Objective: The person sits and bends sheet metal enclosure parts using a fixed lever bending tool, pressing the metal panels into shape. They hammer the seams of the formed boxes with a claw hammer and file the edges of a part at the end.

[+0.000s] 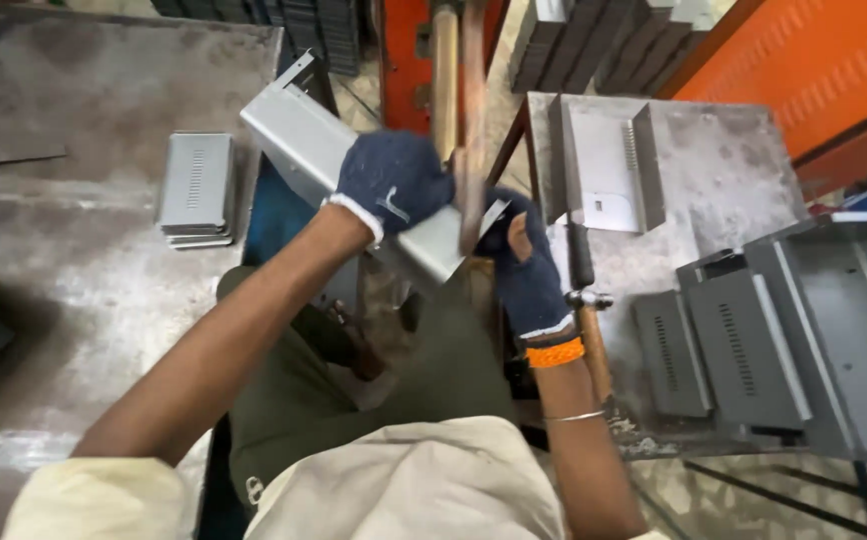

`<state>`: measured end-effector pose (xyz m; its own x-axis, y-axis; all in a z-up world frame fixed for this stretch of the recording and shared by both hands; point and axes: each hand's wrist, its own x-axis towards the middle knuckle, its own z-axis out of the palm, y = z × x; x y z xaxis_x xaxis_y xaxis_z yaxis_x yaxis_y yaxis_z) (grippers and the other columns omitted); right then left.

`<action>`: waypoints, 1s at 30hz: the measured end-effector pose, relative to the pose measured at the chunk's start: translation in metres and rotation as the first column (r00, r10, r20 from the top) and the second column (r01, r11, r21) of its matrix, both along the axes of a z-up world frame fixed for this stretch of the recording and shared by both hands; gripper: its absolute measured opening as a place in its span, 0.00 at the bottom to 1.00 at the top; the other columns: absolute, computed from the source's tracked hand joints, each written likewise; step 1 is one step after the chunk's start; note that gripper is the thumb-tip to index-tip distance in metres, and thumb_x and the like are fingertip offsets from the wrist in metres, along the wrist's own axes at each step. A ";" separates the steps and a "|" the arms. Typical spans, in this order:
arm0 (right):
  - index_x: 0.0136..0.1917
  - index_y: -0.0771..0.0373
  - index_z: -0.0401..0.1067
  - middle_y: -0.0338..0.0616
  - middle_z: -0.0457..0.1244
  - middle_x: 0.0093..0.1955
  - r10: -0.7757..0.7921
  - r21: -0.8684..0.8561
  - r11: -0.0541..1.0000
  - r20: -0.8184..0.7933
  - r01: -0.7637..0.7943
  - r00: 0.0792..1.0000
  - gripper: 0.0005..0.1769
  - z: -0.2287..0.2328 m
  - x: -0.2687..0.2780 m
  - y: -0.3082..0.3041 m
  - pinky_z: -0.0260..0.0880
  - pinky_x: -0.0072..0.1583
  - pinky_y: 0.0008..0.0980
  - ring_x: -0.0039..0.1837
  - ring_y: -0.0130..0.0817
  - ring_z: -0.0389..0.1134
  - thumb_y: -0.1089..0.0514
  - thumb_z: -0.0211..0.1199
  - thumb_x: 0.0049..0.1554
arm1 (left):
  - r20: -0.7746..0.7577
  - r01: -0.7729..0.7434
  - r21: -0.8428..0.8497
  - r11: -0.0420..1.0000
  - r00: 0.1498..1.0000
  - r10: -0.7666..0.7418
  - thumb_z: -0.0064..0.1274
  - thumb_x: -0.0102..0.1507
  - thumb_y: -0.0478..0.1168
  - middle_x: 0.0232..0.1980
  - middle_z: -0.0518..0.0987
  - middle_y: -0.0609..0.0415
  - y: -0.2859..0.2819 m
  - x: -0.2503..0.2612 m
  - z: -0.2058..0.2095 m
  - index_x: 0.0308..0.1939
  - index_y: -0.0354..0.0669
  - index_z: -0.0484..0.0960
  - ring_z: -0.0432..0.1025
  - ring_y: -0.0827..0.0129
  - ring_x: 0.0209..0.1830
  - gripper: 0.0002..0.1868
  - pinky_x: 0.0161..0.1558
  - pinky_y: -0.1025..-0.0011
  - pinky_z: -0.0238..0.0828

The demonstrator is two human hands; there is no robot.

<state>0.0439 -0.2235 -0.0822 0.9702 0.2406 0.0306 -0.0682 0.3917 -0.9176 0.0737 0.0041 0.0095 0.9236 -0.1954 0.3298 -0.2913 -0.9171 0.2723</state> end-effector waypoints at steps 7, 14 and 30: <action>0.81 0.56 0.50 0.48 0.59 0.70 0.024 -0.305 0.945 0.428 0.119 0.904 0.42 0.023 -0.066 0.006 0.69 0.66 0.37 0.65 0.37 0.64 0.41 0.62 0.62 | -0.049 0.025 -0.085 0.996 0.998 -0.029 0.55 0.58 0.55 0.23 0.78 0.41 -0.004 -0.062 0.003 0.27 0.48 0.86 0.78 0.39 0.32 0.17 0.34 0.53 0.75; 0.81 0.58 0.54 0.50 0.48 0.84 0.068 -0.295 0.953 0.427 0.068 0.902 0.51 0.036 -0.099 0.005 0.44 0.81 0.47 0.84 0.44 0.46 0.23 0.56 0.59 | 0.081 -0.048 -0.042 0.998 0.995 0.051 0.50 0.65 0.55 0.15 0.72 0.52 -0.016 -0.115 -0.024 0.17 0.58 0.80 0.74 0.53 0.20 0.22 0.26 0.68 0.68; 0.45 0.54 0.77 0.44 0.65 0.42 -0.410 -0.916 -0.336 0.353 0.220 0.841 0.24 -0.164 -0.067 -0.182 0.77 0.47 0.50 0.46 0.51 0.73 0.39 0.76 0.42 | 0.134 -0.059 -0.424 0.904 0.983 0.127 0.57 0.64 0.40 0.13 0.71 0.51 -0.051 -0.162 -0.026 0.12 0.54 0.76 0.71 0.53 0.16 0.23 0.22 0.74 0.61</action>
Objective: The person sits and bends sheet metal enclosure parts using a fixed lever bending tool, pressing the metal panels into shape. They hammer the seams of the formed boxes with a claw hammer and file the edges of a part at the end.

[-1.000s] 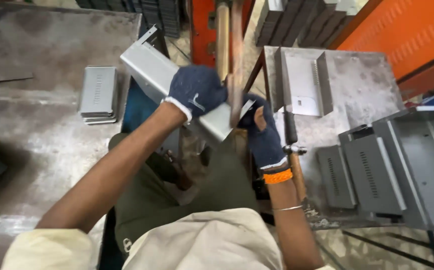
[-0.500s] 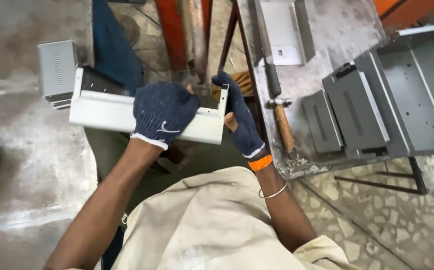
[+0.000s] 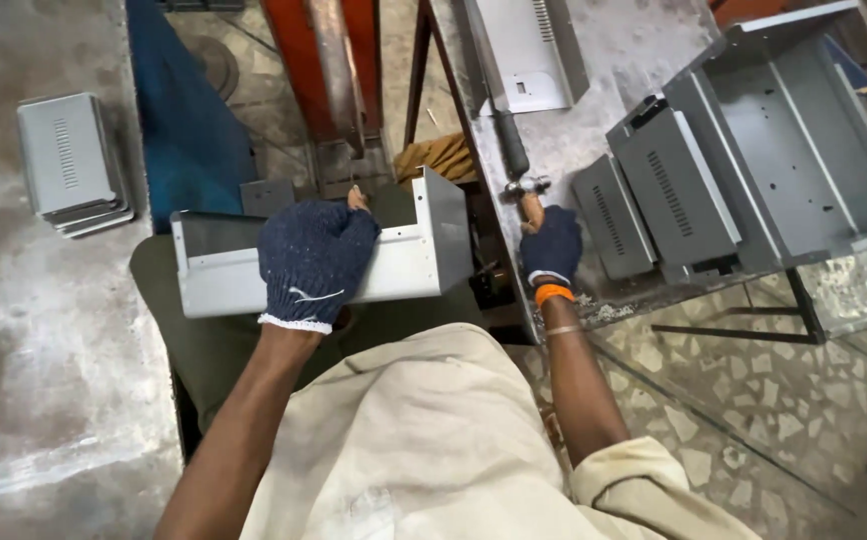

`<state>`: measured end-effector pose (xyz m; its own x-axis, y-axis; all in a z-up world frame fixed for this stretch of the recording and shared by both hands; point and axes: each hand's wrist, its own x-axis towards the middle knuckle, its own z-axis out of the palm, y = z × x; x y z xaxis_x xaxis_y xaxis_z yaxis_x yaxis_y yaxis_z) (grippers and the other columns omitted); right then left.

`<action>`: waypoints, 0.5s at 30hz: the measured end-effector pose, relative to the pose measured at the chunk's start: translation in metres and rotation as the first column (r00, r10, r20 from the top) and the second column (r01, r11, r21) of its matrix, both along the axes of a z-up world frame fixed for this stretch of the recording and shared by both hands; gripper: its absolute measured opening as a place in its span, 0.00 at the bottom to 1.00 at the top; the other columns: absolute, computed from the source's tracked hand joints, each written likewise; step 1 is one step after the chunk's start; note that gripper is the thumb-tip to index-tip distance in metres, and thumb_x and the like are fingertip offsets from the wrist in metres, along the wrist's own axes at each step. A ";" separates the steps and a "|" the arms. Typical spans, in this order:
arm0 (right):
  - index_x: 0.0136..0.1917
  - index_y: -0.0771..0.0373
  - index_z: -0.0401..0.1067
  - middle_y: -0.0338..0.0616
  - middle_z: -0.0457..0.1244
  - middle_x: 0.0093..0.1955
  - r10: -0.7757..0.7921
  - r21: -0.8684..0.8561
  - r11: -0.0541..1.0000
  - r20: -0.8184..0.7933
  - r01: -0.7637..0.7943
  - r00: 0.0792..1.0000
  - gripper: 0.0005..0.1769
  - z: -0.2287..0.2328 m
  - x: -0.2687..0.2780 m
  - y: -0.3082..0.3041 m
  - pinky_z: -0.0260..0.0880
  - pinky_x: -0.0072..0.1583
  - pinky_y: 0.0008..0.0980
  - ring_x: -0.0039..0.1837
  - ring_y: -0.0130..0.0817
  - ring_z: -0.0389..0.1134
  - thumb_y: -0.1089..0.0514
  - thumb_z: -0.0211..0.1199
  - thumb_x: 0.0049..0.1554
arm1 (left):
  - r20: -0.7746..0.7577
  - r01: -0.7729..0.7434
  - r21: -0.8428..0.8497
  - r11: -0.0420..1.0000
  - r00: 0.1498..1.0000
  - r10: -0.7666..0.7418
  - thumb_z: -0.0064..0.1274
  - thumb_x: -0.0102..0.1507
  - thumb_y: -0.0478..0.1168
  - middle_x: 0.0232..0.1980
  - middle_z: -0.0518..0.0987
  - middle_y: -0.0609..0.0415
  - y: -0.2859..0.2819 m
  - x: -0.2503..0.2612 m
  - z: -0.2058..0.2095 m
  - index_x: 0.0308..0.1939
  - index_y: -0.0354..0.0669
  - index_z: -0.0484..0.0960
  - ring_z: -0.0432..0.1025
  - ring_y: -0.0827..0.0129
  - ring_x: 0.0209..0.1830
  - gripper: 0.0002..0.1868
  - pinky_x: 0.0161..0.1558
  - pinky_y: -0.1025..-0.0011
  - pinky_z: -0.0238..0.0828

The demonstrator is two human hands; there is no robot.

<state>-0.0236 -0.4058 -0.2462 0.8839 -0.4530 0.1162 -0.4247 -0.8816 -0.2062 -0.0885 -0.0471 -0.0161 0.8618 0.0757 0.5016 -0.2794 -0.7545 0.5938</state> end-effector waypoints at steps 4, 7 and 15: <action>0.49 0.53 0.76 0.45 0.69 0.46 -0.010 0.372 0.927 -0.068 0.035 0.998 0.15 0.009 -0.008 -0.005 0.74 0.54 0.51 0.53 0.50 0.74 0.44 0.66 0.54 | 0.043 -0.007 0.064 0.998 0.999 0.004 0.61 0.61 0.43 0.14 0.72 0.52 -0.001 0.002 -0.013 0.13 0.55 0.76 0.71 0.54 0.17 0.21 0.23 0.72 0.60; 0.53 0.58 0.72 0.48 0.67 0.40 0.050 0.782 0.616 0.080 -0.094 0.996 0.17 0.069 -0.048 0.015 0.72 0.44 0.44 0.44 0.45 0.71 0.47 0.60 0.55 | 0.083 -0.031 0.082 0.996 0.996 0.024 0.62 0.60 0.42 0.15 0.72 0.50 -0.003 0.006 -0.016 0.14 0.52 0.76 0.71 0.49 0.19 0.20 0.24 0.68 0.62; 0.53 0.67 0.70 0.55 0.65 0.25 0.098 0.962 0.105 0.242 -0.252 0.965 0.10 0.218 -0.157 0.115 0.70 0.26 0.32 0.25 0.41 0.71 0.59 0.61 0.60 | 0.208 -0.114 0.118 0.986 0.974 0.088 0.64 0.59 0.42 0.15 0.72 0.51 -0.009 0.019 -0.035 0.14 0.53 0.75 0.71 0.50 0.17 0.19 0.24 0.67 0.65</action>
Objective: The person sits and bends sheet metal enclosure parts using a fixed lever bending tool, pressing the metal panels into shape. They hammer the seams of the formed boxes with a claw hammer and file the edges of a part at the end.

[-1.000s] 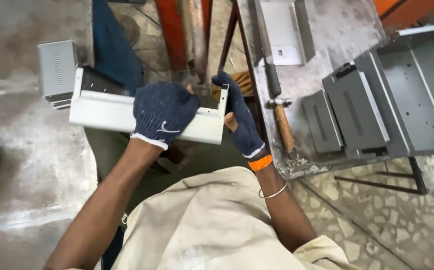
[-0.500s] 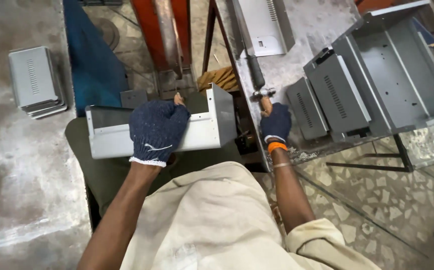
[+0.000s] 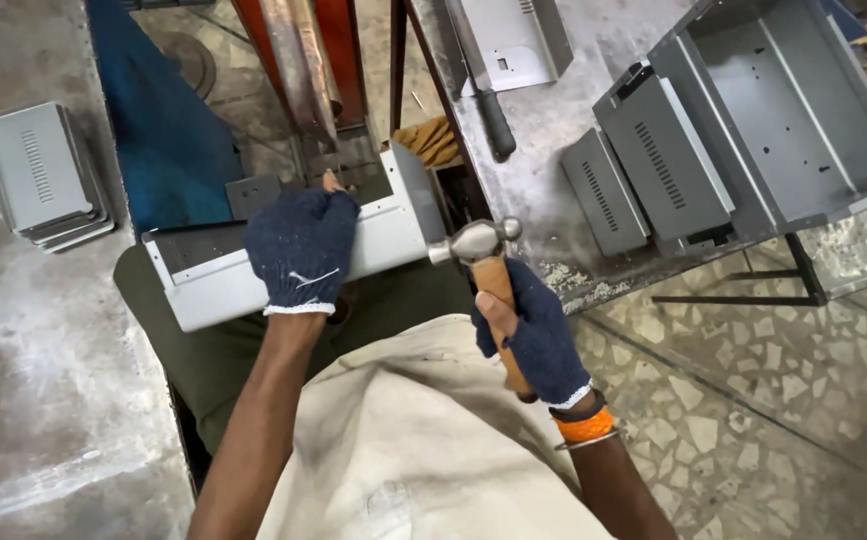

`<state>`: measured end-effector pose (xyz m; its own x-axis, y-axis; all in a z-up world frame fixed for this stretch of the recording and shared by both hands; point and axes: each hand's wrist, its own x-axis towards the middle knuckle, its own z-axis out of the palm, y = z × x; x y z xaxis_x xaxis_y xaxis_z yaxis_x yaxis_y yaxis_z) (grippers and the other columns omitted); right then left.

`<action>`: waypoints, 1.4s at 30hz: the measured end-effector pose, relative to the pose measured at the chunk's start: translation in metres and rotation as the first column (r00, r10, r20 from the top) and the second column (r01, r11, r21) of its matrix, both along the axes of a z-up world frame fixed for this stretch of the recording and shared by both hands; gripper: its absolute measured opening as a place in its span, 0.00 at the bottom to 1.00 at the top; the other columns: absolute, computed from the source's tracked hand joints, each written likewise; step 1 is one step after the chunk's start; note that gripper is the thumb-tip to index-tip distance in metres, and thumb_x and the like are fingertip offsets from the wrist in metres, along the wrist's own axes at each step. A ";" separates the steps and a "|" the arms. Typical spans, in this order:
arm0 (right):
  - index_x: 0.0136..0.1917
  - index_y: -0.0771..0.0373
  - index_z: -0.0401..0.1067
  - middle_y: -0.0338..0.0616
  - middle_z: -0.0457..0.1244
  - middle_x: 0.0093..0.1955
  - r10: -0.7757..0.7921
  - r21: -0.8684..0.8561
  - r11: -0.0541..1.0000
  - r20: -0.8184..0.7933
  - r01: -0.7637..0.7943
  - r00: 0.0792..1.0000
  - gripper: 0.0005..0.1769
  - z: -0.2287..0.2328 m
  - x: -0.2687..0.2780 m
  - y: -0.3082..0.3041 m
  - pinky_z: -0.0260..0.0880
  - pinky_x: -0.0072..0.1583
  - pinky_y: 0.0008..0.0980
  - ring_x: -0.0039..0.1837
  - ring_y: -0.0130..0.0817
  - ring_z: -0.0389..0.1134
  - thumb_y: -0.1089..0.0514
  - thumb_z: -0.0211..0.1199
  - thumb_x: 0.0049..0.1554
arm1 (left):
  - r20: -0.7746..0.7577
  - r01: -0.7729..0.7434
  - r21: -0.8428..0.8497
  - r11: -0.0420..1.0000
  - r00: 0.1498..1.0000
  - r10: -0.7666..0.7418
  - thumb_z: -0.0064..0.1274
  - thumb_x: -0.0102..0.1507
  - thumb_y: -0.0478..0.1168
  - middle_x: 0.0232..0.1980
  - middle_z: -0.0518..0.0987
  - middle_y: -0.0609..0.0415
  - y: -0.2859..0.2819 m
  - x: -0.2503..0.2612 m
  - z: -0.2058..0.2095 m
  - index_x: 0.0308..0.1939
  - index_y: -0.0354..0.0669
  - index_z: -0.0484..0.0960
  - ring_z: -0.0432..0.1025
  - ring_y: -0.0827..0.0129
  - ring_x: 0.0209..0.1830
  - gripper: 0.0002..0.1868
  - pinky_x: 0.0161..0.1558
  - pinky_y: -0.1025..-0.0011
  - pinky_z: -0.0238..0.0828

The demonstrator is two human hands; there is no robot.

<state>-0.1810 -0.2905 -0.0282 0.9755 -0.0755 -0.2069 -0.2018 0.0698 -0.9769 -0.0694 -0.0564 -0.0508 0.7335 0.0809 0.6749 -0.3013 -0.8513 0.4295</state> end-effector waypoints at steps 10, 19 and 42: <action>0.51 0.68 0.73 0.53 0.65 0.23 -0.065 -0.190 0.978 0.086 0.080 0.994 0.11 0.004 0.005 0.004 0.69 0.29 0.30 0.25 0.36 0.68 0.58 0.66 0.59 | 0.070 -0.049 -0.011 0.999 0.996 0.049 0.65 0.57 0.39 0.14 0.71 0.48 -0.007 0.005 0.003 0.12 0.50 0.75 0.70 0.49 0.16 0.20 0.21 0.67 0.63; 0.47 0.68 0.70 0.52 0.67 0.40 0.032 -0.508 0.834 0.435 0.216 0.900 0.12 0.025 -0.001 0.000 0.76 0.46 0.39 0.42 0.42 0.71 0.63 0.72 0.54 | -0.263 -0.070 -0.608 0.791 0.958 -0.118 0.61 0.66 0.44 0.09 0.61 0.60 0.025 -0.019 -0.017 0.08 0.50 0.69 0.58 0.74 0.14 0.31 0.23 0.77 0.52; 0.57 0.67 0.71 0.53 0.65 0.50 0.381 -0.644 0.624 0.745 0.443 0.547 0.24 0.000 -0.011 0.064 0.66 0.61 0.48 0.56 0.53 0.69 0.44 0.64 0.61 | -0.354 -0.315 -0.901 0.299 0.931 -0.088 0.63 0.60 0.45 0.14 0.67 0.58 -0.026 -0.007 -0.036 0.10 0.46 0.70 0.56 0.73 0.16 0.26 0.23 0.79 0.56</action>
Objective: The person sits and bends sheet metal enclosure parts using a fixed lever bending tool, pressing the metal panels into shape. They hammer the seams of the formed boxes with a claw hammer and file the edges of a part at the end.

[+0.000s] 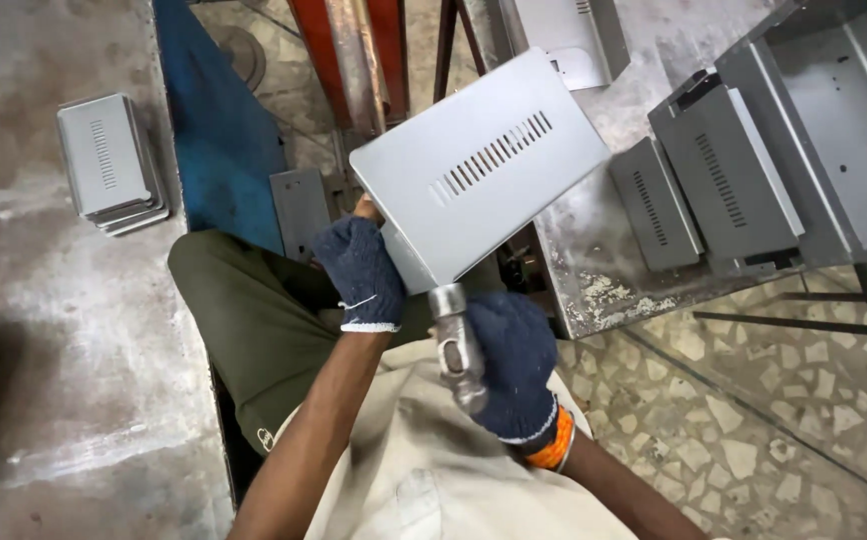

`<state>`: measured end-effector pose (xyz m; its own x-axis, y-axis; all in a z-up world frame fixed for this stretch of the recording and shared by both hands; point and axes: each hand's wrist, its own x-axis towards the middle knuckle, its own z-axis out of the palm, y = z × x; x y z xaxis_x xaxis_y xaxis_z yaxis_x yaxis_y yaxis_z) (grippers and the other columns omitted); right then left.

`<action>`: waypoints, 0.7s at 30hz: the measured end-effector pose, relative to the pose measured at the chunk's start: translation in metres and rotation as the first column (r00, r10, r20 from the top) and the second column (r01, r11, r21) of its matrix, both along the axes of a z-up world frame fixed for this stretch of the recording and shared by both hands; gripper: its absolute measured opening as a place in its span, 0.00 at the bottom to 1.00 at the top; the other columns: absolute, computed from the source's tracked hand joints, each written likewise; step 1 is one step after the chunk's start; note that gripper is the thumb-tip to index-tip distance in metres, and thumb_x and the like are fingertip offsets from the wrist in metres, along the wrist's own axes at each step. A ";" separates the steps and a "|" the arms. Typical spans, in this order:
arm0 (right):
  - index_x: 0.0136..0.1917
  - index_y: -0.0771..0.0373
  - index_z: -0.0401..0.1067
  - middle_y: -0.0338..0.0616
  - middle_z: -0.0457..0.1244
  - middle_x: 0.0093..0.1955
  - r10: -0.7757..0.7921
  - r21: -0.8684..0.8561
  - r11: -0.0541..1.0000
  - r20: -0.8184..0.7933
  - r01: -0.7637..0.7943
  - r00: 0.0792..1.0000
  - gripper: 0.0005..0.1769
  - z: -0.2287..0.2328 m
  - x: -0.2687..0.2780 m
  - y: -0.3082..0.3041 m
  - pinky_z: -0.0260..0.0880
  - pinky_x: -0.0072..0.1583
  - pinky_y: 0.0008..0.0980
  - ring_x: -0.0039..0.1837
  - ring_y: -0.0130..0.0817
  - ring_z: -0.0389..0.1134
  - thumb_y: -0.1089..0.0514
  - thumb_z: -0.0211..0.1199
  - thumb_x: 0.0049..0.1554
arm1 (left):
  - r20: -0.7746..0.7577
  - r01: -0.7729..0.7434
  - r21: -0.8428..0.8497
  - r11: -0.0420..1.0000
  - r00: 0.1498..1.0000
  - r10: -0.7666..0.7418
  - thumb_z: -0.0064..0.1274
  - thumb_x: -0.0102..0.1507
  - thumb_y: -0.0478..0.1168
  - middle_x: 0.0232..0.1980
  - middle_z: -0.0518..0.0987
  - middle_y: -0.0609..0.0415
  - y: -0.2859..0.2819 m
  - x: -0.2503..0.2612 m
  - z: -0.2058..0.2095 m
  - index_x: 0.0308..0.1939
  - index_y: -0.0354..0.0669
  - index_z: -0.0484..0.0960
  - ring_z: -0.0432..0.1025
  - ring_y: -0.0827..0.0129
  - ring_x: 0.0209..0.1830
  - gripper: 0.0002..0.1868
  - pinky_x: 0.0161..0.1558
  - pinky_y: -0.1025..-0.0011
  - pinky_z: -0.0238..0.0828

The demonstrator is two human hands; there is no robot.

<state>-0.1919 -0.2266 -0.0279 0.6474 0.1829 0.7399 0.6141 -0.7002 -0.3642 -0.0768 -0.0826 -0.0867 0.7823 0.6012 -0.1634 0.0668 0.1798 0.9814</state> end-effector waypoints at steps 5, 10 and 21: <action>0.46 0.61 0.75 0.47 0.66 0.35 -0.273 0.092 0.948 -0.245 0.303 0.930 0.14 0.003 0.012 -0.013 0.69 0.44 0.45 0.41 0.53 0.69 0.49 0.70 0.58 | 0.059 -0.026 0.143 0.989 0.998 0.017 0.65 0.63 0.45 0.09 0.64 0.60 -0.001 0.004 -0.003 0.08 0.47 0.66 0.54 0.74 0.11 0.32 0.20 0.77 0.47; 0.61 0.56 0.64 0.57 0.69 0.56 -0.376 -0.201 0.839 -0.886 0.506 0.271 0.23 -0.045 0.068 -0.085 0.67 0.62 0.61 0.61 0.62 0.69 0.46 0.64 0.57 | 0.093 0.073 0.470 0.879 0.987 -0.131 0.62 0.68 0.44 0.08 0.61 0.61 0.013 -0.010 0.007 0.07 0.48 0.69 0.54 0.72 0.11 0.34 0.22 0.75 0.49; 0.63 0.45 0.71 0.44 0.66 0.60 -0.487 -0.314 0.845 -0.784 0.432 0.384 0.23 -0.119 0.153 -0.151 0.67 0.68 0.48 0.67 0.47 0.68 0.33 0.55 0.62 | 0.023 0.148 0.874 0.462 0.938 -0.345 0.60 0.64 0.42 0.07 0.62 0.57 0.006 -0.017 0.020 0.06 0.54 0.66 0.61 0.61 0.09 0.31 0.23 0.74 0.49</action>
